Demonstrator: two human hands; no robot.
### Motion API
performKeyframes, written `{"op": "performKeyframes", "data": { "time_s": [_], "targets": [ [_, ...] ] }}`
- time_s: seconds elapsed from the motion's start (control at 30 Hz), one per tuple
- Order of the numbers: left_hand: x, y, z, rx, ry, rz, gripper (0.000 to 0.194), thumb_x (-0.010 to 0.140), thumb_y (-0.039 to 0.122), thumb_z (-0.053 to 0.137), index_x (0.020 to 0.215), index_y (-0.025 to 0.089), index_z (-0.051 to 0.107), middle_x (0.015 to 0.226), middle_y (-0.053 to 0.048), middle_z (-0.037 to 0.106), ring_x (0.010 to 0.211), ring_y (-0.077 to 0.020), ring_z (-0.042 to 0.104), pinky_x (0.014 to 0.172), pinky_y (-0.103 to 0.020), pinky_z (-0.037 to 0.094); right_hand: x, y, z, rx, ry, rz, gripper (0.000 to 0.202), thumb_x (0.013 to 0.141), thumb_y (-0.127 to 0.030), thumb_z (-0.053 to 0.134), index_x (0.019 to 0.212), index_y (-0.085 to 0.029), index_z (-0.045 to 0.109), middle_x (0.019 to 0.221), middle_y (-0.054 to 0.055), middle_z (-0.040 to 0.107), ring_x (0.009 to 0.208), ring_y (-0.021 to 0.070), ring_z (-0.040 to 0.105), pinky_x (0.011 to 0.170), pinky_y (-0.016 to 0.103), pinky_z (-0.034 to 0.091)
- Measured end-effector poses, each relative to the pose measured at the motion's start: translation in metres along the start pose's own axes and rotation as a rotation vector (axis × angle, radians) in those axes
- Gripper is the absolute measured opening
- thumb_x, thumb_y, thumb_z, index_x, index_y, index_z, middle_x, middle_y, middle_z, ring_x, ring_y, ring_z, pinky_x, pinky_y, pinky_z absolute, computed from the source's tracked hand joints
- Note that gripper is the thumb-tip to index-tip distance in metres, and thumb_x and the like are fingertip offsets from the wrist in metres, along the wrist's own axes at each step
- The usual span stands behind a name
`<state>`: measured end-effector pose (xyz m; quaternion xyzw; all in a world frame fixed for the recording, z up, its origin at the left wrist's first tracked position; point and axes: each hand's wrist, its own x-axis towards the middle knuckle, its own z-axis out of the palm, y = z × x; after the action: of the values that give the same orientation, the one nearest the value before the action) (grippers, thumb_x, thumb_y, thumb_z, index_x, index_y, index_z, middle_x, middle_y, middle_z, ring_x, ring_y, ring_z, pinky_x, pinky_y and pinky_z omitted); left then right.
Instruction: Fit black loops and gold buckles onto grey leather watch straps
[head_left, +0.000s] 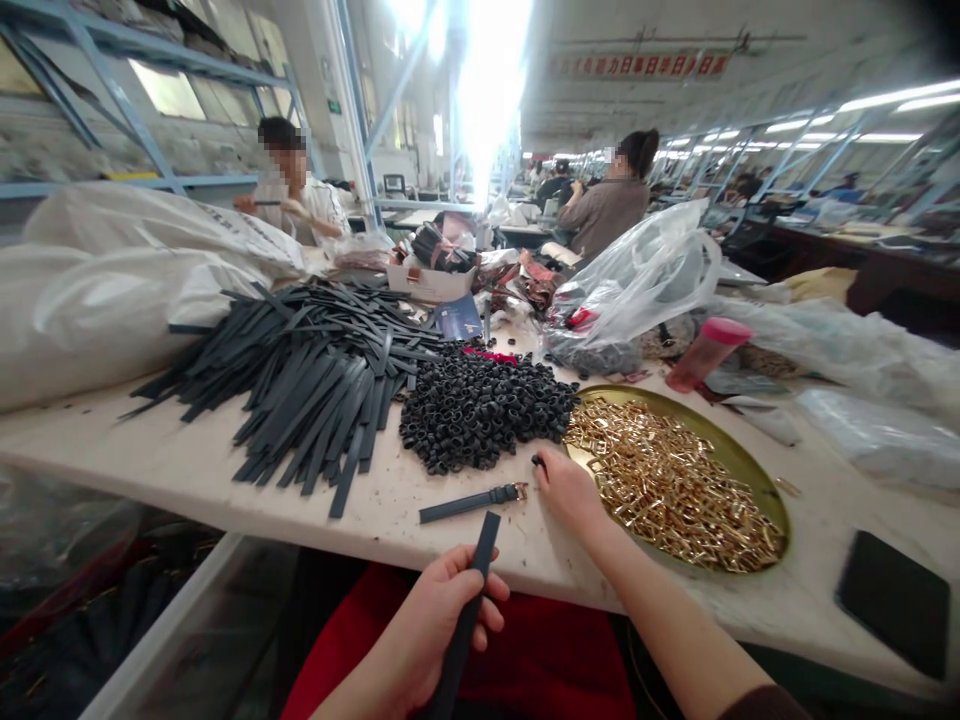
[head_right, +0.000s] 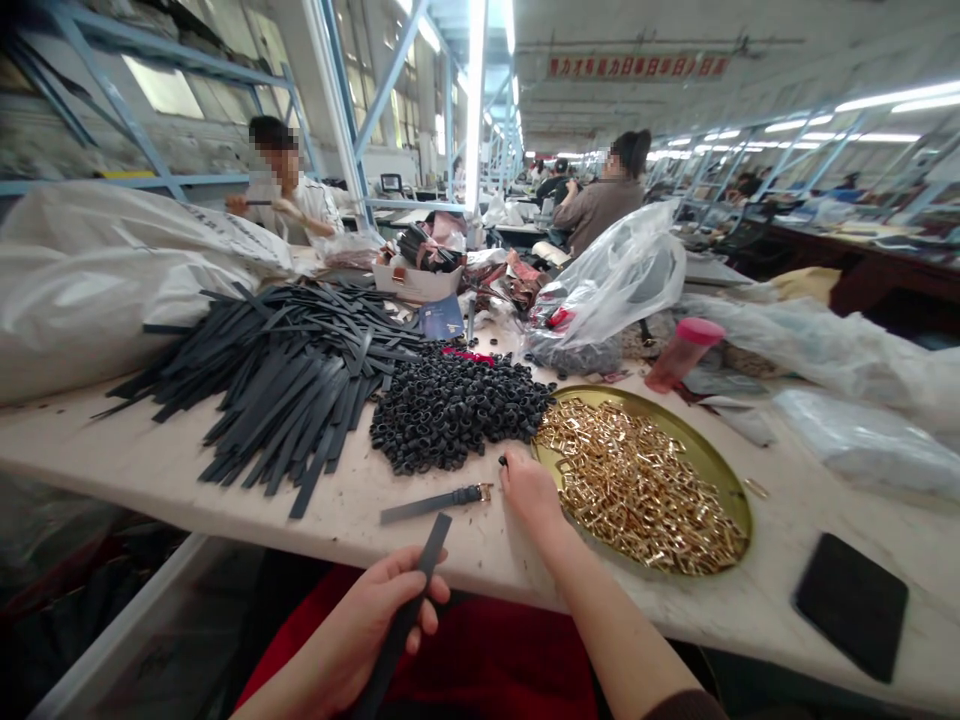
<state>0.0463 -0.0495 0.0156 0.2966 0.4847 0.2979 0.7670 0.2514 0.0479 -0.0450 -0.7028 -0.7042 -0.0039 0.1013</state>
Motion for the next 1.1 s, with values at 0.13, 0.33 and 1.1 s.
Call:
{"op": "performKeyframes", "data": {
  "time_s": [0.13,0.33,1.1],
  "targets": [
    [-0.003,-0.007,0.007,0.056,-0.005,0.03,0.025,0.072,0.016,0.045,0.096,0.011,0.049,0.07,-0.002,0.059,0.045,-0.0055,0.05,0.035,-0.012,0.032,-0.006,0.006,0.0,0.014,0.012,0.021,0.015,0.082,-0.019,0.042,0.092,-0.016,0.053,0.087,0.007,0.06,0.082,0.017,0.057,0.069,0.025,0.035],
    [-0.016,-0.013,0.014,0.097,-0.017,0.058,0.025,0.07,0.017,0.046,0.095,0.011,0.05,0.068,-0.002,0.058,0.044,-0.0059,0.05,0.034,-0.013,0.032,-0.003,-0.004,0.001,0.03,0.072,0.055,0.011,0.078,-0.02,0.047,0.084,-0.015,0.056,0.091,0.009,0.055,0.077,0.0168,0.055,0.065,0.025,0.036],
    [0.032,0.002,0.003,0.076,-0.065,-0.018,0.029,0.071,0.028,0.05,0.095,0.012,0.05,0.065,-0.001,0.058,0.044,-0.0068,0.049,0.037,-0.015,0.031,0.003,-0.004,0.006,0.659,0.168,0.215,0.012,0.077,-0.027,0.051,0.08,-0.019,0.059,0.086,0.006,0.054,0.083,0.0211,0.052,0.08,0.035,0.037]
  ]
}}
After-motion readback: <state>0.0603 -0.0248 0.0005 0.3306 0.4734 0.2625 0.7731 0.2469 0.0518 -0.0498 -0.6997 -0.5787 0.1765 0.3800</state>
